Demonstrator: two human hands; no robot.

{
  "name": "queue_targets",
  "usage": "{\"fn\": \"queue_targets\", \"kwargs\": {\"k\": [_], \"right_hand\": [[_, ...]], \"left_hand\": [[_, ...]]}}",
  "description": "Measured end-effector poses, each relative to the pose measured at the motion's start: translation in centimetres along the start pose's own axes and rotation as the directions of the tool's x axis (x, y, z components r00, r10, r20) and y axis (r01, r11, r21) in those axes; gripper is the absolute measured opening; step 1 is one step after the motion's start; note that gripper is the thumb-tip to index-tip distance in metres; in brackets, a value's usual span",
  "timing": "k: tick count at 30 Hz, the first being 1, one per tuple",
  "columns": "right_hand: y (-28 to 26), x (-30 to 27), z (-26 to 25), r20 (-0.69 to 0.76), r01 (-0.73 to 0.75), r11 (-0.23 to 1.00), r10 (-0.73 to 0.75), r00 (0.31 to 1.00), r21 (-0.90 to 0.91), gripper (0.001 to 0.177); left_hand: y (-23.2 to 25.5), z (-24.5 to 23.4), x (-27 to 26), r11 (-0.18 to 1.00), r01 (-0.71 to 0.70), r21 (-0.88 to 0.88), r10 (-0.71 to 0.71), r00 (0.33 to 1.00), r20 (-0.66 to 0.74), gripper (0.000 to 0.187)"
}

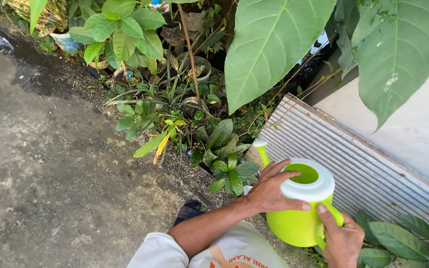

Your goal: Watering various potted plants in an outdoor garden area using a green and white watering can.

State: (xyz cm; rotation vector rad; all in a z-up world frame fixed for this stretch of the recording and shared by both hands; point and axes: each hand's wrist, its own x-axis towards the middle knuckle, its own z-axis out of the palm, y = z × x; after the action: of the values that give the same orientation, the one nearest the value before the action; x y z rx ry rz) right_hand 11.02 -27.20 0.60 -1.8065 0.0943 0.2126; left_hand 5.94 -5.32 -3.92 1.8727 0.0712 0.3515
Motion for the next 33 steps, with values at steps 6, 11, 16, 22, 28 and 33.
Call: {"fn": "queue_targets", "kwargs": {"k": [6, 11, 16, 22, 28, 33], "right_hand": [[2.2, -0.9, -2.1, 0.003, 0.048, 0.993, -0.049, 0.999, 0.11, 0.012], [3.6, -2.3, -4.2, -0.008, 0.05, 0.983, -0.049, 0.999, 0.176, 0.008], [5.5, -3.6, -6.7, -0.024, 0.033, 0.978, -0.029, 0.999, 0.206, 0.007], [7.6, -5.1, -9.5, -0.059, 0.046, 0.985, -0.036, 0.998, 0.164, 0.013], [7.4, -6.1, -10.4, -0.081, 0.027, 0.981, -0.012, 0.997, 0.19, 0.012], [6.3, -5.9, -10.2, -0.125, -0.035, 0.997, 0.043, 0.991, 0.063, 0.015]], "left_hand": [[0.6, 1.3, -0.6, 0.986, -0.096, 0.136, 0.096, 0.995, 0.007, 0.104], [2.6, 2.3, -1.6, 0.986, -0.107, 0.124, 0.104, 0.994, 0.031, 0.108], [3.4, 3.5, -2.4, 0.977, -0.144, 0.156, 0.131, 0.987, 0.091, 0.109], [4.9, 3.9, -2.0, 0.993, -0.062, 0.099, 0.034, 0.964, 0.265, 0.122], [4.7, 5.7, -2.8, 0.994, -0.087, 0.062, 0.067, 0.962, 0.265, 0.12], [4.0, 6.6, -3.3, 0.992, -0.063, 0.111, 0.031, 0.962, 0.27, 0.118]]}}
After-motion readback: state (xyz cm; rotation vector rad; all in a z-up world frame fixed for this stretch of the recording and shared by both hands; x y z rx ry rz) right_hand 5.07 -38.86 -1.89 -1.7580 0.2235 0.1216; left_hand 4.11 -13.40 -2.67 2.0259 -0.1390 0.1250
